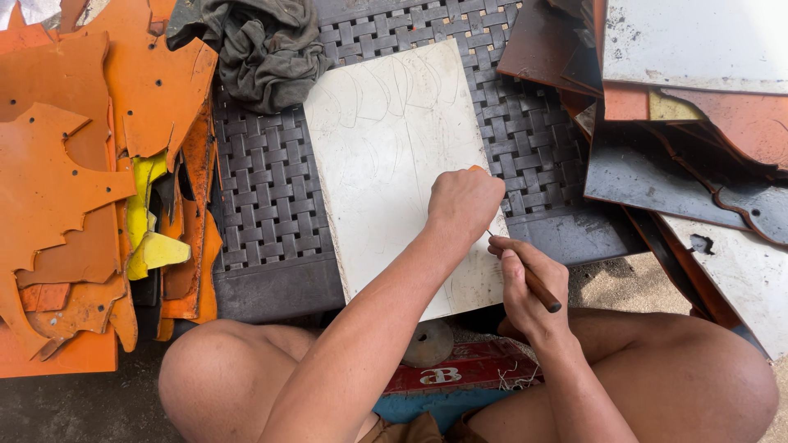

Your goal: The person uses a knife to cut an orange leather piece on a white cutting board, following a pencil outline. They repeatedly reposition the piece and trim its edges to match the drawn shape.

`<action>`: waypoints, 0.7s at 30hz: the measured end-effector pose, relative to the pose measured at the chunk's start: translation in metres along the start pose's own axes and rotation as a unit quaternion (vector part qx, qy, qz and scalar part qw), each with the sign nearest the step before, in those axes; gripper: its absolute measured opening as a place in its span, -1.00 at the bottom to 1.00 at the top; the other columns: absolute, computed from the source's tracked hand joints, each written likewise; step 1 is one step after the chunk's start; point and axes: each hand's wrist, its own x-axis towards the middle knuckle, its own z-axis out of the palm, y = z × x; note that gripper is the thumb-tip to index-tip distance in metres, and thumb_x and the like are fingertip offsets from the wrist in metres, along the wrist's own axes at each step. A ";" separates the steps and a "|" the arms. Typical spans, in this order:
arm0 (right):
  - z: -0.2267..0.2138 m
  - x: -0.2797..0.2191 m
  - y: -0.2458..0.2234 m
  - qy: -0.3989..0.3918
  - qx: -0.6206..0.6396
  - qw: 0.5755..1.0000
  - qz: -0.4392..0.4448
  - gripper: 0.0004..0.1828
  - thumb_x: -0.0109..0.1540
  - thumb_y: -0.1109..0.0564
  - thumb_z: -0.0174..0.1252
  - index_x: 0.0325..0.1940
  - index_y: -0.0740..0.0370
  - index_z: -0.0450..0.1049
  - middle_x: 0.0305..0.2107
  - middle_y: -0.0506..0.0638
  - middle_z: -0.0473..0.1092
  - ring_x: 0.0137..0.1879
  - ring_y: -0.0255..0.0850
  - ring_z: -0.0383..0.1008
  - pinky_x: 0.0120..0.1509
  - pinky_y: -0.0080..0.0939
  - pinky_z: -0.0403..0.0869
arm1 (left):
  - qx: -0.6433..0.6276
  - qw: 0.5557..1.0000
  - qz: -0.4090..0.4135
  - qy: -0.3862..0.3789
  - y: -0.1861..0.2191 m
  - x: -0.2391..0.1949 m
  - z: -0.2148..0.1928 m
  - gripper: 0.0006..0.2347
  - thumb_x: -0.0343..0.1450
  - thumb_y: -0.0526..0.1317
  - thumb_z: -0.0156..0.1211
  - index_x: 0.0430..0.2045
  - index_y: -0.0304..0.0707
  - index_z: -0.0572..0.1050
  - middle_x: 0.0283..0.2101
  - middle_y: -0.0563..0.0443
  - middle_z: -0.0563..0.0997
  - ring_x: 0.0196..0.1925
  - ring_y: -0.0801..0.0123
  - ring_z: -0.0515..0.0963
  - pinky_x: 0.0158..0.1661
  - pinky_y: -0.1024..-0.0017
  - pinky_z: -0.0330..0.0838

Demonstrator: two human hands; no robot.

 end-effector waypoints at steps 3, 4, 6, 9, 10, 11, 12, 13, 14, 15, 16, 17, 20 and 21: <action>0.002 -0.002 -0.004 -0.019 -0.056 0.998 -0.029 -0.69 0.29 0.22 0.01 0.03 0.37 0.56 -0.15 0.23 0.59 -0.05 0.01 0.65 0.10 -0.13 0.55 | 0.013 0.999 0.018 -0.041 0.001 0.006 -0.004 -0.93 0.27 -0.34 0.35 -0.64 -0.16 0.64 -0.52 0.04 0.68 -0.42 0.33 0.70 -0.53 0.38 0.54; 0.003 -0.002 -0.005 -0.024 -0.060 0.997 -0.041 -0.70 0.30 0.21 0.02 0.03 0.37 0.55 -0.13 0.24 0.57 -0.05 0.03 0.65 0.10 -0.13 0.55 | 0.026 0.999 0.023 -0.031 0.003 0.007 -0.004 -0.92 0.28 -0.35 0.34 -0.64 -0.15 0.65 -0.55 0.05 0.67 -0.43 0.34 0.71 -0.54 0.39 0.54; 0.005 0.000 -0.005 -0.024 -0.072 0.995 -0.067 -0.71 0.30 0.20 0.03 0.04 0.38 0.54 -0.12 0.26 0.56 -0.03 0.06 0.63 0.11 -0.10 0.55 | 0.035 0.999 0.024 -0.032 0.006 0.011 -0.006 -0.90 0.30 -0.35 0.32 -0.64 -0.14 0.65 -0.56 0.07 0.67 -0.44 0.34 0.72 -0.55 0.39 0.55; 0.009 0.003 -0.003 -0.022 -0.093 0.991 -0.097 -0.72 0.31 0.18 0.07 0.02 0.41 0.53 -0.18 0.27 0.54 -0.05 0.11 0.58 0.10 -0.02 0.52 | 0.027 0.998 0.014 -0.059 0.012 0.016 -0.007 -0.91 0.32 -0.34 0.32 -0.61 -0.13 0.65 -0.51 0.07 0.69 -0.43 0.34 0.72 -0.53 0.39 0.56; 0.010 0.004 -0.001 -0.026 -0.098 0.990 -0.102 -0.72 0.31 0.17 0.08 0.01 0.42 0.52 -0.22 0.26 0.53 -0.07 0.12 0.56 0.07 0.00 0.51 | 0.029 0.998 0.011 -0.060 0.014 0.017 -0.008 -0.92 0.32 -0.34 0.32 -0.60 -0.13 0.66 -0.49 0.08 0.70 -0.41 0.35 0.72 -0.52 0.40 0.56; 0.012 0.005 0.000 -0.030 -0.103 0.988 -0.107 -0.72 0.30 0.16 0.10 -0.01 0.43 0.51 -0.26 0.25 0.52 -0.09 0.13 0.53 0.04 0.02 0.50 | 0.031 0.998 0.009 -0.060 0.017 0.018 -0.009 -0.92 0.32 -0.34 0.32 -0.59 -0.12 0.66 -0.47 0.08 0.70 -0.40 0.36 0.72 -0.51 0.40 0.57; 0.013 0.005 0.000 -0.032 -0.105 0.987 -0.114 -0.74 0.30 0.15 0.10 -0.05 0.42 0.50 -0.27 0.25 0.51 -0.09 0.13 0.52 0.04 0.03 0.50 | 0.032 0.997 0.006 -0.071 0.020 0.019 -0.010 -0.92 0.32 -0.34 0.32 -0.58 -0.12 0.66 -0.46 0.09 0.71 -0.38 0.36 0.73 -0.50 0.40 0.57; 0.014 0.005 0.001 -0.032 -0.109 0.986 -0.121 -0.77 0.30 0.15 0.11 -0.10 0.41 0.49 -0.28 0.25 0.50 -0.09 0.13 0.51 0.03 0.04 0.49 | 0.034 0.996 0.004 -0.081 0.023 0.020 -0.012 -0.93 0.32 -0.34 0.31 -0.56 -0.12 0.67 -0.44 0.10 0.72 -0.36 0.36 0.73 -0.48 0.40 0.58; 0.014 0.005 0.002 -0.033 -0.112 0.985 -0.128 -0.78 0.30 0.14 0.11 -0.14 0.40 0.48 -0.29 0.25 0.49 -0.09 0.13 0.49 0.03 0.04 0.49 | 0.035 0.995 0.002 -0.092 0.024 0.020 -0.014 -0.93 0.32 -0.34 0.31 -0.54 -0.12 0.67 -0.43 0.10 0.72 -0.34 0.36 0.73 -0.46 0.40 0.59; 0.015 0.004 0.003 -0.034 -0.108 0.985 -0.132 -0.78 0.30 0.13 0.10 -0.14 0.39 0.48 -0.30 0.24 0.49 -0.11 0.13 0.48 0.02 0.04 0.48 | 0.040 0.994 0.005 -0.097 0.026 0.019 -0.015 -0.95 0.32 -0.33 0.32 -0.51 -0.13 0.67 -0.40 0.08 0.72 -0.31 0.34 0.73 -0.42 0.37 0.61; 0.016 0.004 0.004 -0.035 -0.104 0.985 -0.136 -0.77 0.31 0.12 0.09 -0.14 0.38 0.48 -0.31 0.24 0.48 -0.13 0.13 0.47 0.00 0.04 0.48 | 0.045 0.994 0.008 -0.103 0.027 0.019 -0.017 -0.96 0.32 -0.33 0.32 -0.48 -0.14 0.67 -0.36 0.06 0.72 -0.28 0.31 0.73 -0.38 0.35 0.62; 0.016 0.003 0.005 -0.034 -0.101 0.984 -0.140 -0.77 0.31 0.11 0.08 -0.15 0.38 0.48 -0.32 0.23 0.48 -0.14 0.12 0.46 -0.01 0.05 0.47 | 0.050 0.993 0.011 -0.108 0.028 0.019 -0.018 -0.95 0.31 -0.32 0.33 -0.44 -0.15 0.68 -0.33 0.05 0.72 -0.25 0.29 0.73 -0.34 0.32 0.64; 0.018 0.004 0.008 -0.047 -0.106 0.990 -0.084 -0.73 0.35 0.04 0.06 -0.20 0.33 0.50 -0.38 0.17 0.48 -0.21 0.06 0.47 -0.05 0.03 0.48 | 0.088 0.987 0.028 -0.132 0.031 0.021 -0.022 -0.91 0.31 -0.34 0.35 -0.36 -0.19 0.68 -0.27 -0.07 0.73 -0.25 0.28 0.75 -0.18 0.24 0.65; 0.018 0.003 0.009 -0.043 -0.104 0.989 -0.100 -0.72 0.36 0.03 0.05 -0.18 0.33 0.50 -0.36 0.18 0.48 -0.18 0.07 0.47 -0.04 0.03 0.48 | 0.086 0.986 0.029 -0.139 0.031 0.021 -0.023 -0.90 0.31 -0.34 0.35 -0.35 -0.20 0.67 -0.27 -0.08 0.73 -0.24 0.28 0.75 -0.16 0.23 0.65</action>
